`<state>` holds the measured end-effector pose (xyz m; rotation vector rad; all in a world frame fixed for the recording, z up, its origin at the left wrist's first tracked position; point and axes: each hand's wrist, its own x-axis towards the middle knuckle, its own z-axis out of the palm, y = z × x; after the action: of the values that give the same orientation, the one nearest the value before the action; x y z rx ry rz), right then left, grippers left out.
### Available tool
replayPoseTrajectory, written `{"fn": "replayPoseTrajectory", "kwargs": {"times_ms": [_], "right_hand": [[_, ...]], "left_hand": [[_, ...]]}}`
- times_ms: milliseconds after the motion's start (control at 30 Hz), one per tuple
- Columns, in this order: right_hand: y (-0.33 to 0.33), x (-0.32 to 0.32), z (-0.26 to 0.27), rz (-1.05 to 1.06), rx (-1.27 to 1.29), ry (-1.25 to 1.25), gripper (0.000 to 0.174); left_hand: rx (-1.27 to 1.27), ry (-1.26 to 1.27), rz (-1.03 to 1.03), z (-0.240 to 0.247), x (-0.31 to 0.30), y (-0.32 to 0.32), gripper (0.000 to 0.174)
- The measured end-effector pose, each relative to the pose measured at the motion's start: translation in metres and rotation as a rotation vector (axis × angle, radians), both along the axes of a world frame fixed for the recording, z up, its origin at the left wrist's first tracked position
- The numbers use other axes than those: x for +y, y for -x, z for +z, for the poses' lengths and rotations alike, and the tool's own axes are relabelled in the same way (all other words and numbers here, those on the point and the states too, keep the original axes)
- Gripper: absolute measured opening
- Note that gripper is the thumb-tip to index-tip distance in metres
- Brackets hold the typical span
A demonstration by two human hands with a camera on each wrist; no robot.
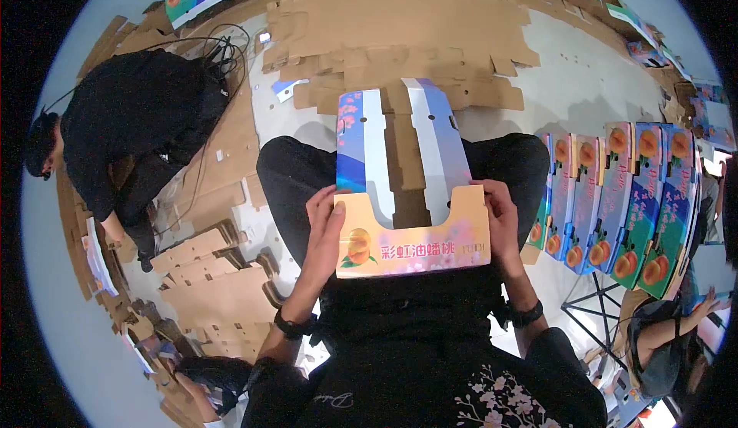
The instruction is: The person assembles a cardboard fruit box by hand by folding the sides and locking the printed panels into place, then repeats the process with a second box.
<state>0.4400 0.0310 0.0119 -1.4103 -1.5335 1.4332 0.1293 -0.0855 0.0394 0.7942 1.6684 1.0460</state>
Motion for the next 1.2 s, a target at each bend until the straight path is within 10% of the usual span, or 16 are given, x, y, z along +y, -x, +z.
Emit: {"fn": "replayPoseTrajectory", "kwargs": {"times_ms": [1033,1200], "right_hand": [[0.009,0.005,0.020,0.078,-0.125,-0.035,0.028],[0.010,-0.003,-0.004,-0.132,0.009,0.271,0.041]], "left_hand": [[0.122,0.112,-0.139,-0.010,0.003,0.006,0.051],[-0.323,0.091,0.091,-0.020,0.005,-0.005,0.055]]}}
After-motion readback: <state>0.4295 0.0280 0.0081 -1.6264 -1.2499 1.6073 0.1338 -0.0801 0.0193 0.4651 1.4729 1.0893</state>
